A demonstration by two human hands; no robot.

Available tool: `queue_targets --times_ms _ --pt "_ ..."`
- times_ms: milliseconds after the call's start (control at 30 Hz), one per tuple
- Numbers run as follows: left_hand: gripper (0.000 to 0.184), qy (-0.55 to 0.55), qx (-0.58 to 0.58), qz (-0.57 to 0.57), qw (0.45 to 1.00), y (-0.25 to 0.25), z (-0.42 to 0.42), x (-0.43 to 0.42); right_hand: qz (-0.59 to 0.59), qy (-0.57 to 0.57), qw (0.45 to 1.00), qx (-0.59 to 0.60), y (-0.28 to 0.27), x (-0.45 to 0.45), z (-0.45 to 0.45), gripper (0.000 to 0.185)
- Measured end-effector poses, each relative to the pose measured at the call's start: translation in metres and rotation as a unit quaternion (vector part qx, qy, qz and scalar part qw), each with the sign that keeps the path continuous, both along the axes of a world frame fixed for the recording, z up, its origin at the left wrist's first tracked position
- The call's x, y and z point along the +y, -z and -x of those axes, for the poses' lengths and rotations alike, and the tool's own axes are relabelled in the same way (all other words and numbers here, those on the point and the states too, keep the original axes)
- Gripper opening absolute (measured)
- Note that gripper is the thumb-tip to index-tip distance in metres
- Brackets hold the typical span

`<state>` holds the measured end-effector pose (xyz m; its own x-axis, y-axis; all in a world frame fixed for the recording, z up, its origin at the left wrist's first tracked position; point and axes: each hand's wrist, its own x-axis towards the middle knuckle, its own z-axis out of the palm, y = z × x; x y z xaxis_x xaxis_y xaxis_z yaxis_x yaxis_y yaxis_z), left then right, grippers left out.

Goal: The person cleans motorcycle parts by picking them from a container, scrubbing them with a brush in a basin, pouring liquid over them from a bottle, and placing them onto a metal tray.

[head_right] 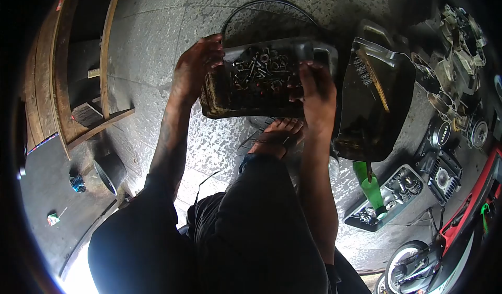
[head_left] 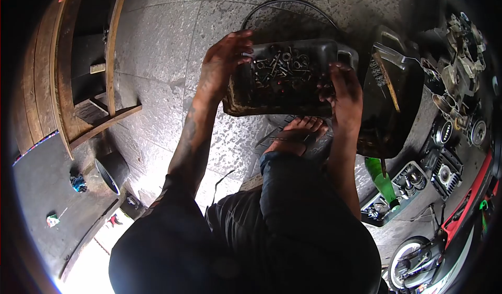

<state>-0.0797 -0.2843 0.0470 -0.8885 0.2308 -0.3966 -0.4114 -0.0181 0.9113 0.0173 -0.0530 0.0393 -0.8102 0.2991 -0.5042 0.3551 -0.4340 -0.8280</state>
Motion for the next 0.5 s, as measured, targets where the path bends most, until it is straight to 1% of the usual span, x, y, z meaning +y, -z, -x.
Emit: queue_targets --times_ms 33,67,133,200,233,267,300,333,367,400,433,467,500 --pt "0.044 -0.037 -0.041 -0.028 0.998 0.003 -0.003 -0.003 -0.003 0.024 1.000 0.002 -0.002 0.001 -0.003 0.028" --pt "0.044 -0.038 -0.041 -0.030 0.998 0.007 -0.007 -0.004 -0.007 0.048 0.999 0.006 -0.003 0.002 -0.004 0.028" --pt "0.047 -0.072 -0.074 -0.095 0.990 0.010 -0.016 0.002 -0.007 0.062 0.998 0.021 -0.004 -0.004 -0.002 0.029" --pt "0.050 -0.068 -0.143 -0.168 0.973 0.015 -0.037 0.033 -0.006 0.075 0.996 0.041 -0.004 -0.016 0.002 0.030" --pt "0.051 -0.065 -0.182 -0.212 0.958 0.019 -0.047 0.051 -0.069 0.036 0.995 0.067 -0.004 -0.025 0.005 0.029" --pt "0.048 -0.083 -0.205 -0.271 0.937 0.016 -0.057 0.072 -0.130 -0.003 0.987 0.095 -0.005 -0.034 0.008 0.028" --pt "0.045 -0.099 -0.228 -0.329 0.911 0.013 -0.063 0.090 -0.158 -0.033 0.981 0.107 -0.010 -0.042 0.008 0.028" --pt "0.045 -0.099 -0.220 -0.330 0.913 0.031 -0.065 0.099 -0.158 -0.034 0.980 0.115 -0.012 -0.046 0.007 0.028" --pt "0.041 -0.113 -0.236 -0.428 0.865 0.061 -0.071 0.104 -0.203 -0.057 0.969 0.128 -0.012 -0.048 0.004 0.028" --pt "0.036 -0.123 -0.251 -0.522 0.806 0.078 -0.073 0.107 -0.250 -0.078 0.955 0.140 -0.015 -0.049 -0.001 0.028" --pt "0.027 -0.152 -0.285 -0.556 0.766 0.077 -0.071 0.112 -0.258 -0.074 0.953 0.143 -0.024 -0.047 -0.006 0.028" --pt "0.027 -0.181 -0.282 -0.461 0.822 0.077 -0.066 0.113 -0.190 -0.053 0.975 0.100 -0.036 -0.042 -0.012 0.027" --pt "0.027 -0.199 -0.281 -0.363 0.866 0.074 -0.064 0.112 -0.175 -0.027 0.982 0.070 -0.045 -0.034 -0.019 0.027"
